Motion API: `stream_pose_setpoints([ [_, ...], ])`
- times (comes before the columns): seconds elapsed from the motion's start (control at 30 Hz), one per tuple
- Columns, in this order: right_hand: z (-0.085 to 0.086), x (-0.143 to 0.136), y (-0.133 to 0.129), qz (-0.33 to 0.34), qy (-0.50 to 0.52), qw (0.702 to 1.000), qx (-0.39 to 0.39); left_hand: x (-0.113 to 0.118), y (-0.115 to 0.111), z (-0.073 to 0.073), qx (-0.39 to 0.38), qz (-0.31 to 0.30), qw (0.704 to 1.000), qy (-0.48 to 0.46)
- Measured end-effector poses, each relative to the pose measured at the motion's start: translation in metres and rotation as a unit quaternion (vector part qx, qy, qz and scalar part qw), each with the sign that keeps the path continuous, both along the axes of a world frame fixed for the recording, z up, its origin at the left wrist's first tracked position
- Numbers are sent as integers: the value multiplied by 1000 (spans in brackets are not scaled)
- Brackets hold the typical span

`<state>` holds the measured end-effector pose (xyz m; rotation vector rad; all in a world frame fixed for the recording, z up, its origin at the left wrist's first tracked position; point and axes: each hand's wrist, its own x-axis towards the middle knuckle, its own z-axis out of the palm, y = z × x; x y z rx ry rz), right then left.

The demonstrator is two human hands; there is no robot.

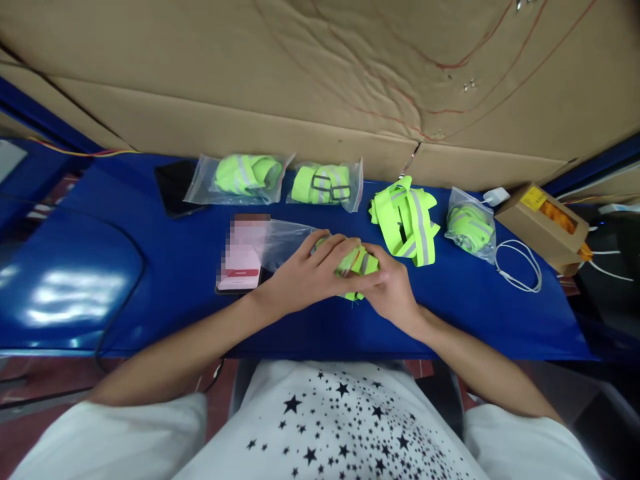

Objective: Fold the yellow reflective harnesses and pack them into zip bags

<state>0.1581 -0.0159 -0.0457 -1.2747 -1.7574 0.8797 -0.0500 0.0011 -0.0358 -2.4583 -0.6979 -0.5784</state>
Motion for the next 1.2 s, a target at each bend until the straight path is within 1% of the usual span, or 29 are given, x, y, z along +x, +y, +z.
stream_pose_setpoints([
  [0.1, 1, 7, 9, 25, 84, 989, -117, 1, -1, 4, -80, 13, 997, 6],
  [0.13, 1, 9, 11, 20, 108, 983, -148, 0, -1, 5, -107, 17, 994, 8],
  [0.17, 0, 9, 12, 2, 119, 980, -157, -1, -1, 6, -128, 18, 992, 7],
  [0.2, -1, 9, 11, -23, 114, 984, -138, -2, -2, 6, -137, 18, 990, -2],
  [0.27, -3, 7, 7, -67, 68, 995, -42, -4, -3, 6, -123, 12, 992, -41],
  [0.3, -4, 6, 4, -76, 39, 996, 8, -6, -3, 6, -109, 4, 992, -62],
  [0.33, -5, 6, 2, -75, 13, 996, 40, -8, -3, 6, -99, -3, 992, -77],
  [0.4, -7, 9, 0, -56, -25, 996, 59, -11, -4, 8, -96, -15, 992, -85],
  [0.43, -8, 12, 0, -50, -43, 996, 63, -13, -4, 9, -104, -18, 991, -77],
  [0.47, -9, 15, 1, -43, -66, 993, 84, -14, -4, 12, -114, -20, 991, -70],
  [0.5, -11, 20, 2, -25, -96, 988, 121, -16, -4, 14, -125, -21, 990, -62],
  [0.53, -13, 25, 3, 0, -131, 976, 172, -17, -4, 17, -133, -22, 989, -57],
  [0.57, -15, 30, 3, 31, -167, 959, 228, -18, -4, 19, -136, -23, 989, -54],
  [0.63, -18, 37, 1, 95, -221, 913, 330, -20, -3, 23, -130, -25, 990, -54],
  [0.67, -18, 39, -1, 121, -236, 893, 364, -20, -3, 23, -122, -24, 991, -55],
  [0.7, -19, 41, -3, 139, -245, 881, 381, -20, -3, 23, -116, -22, 991, -56],
  [0.77, -19, 41, -7, 163, -260, 876, 372, -19, -2, 21, -116, -21, 991, -57],
  [0.87, -22, 38, -11, 181, -295, 883, 316, -16, -3, 12, -119, -51, 989, -70],
  [0.93, -26, 35, -11, 187, -297, 884, 310, -12, -4, 6, -110, -72, 989, -71],
  [1.0, -29, 34, -10, 198, -290, 884, 309, -9, -5, 2, -103, -80, 989, -64],
  [1.1, -28, 34, -9, 234, -292, 886, 273, -8, -7, 4, -142, -73, 985, -61],
  [1.2, -20, 35, -11, 263, -298, 878, 268, -12, -6, 13, -225, -57, 972, -37],
])
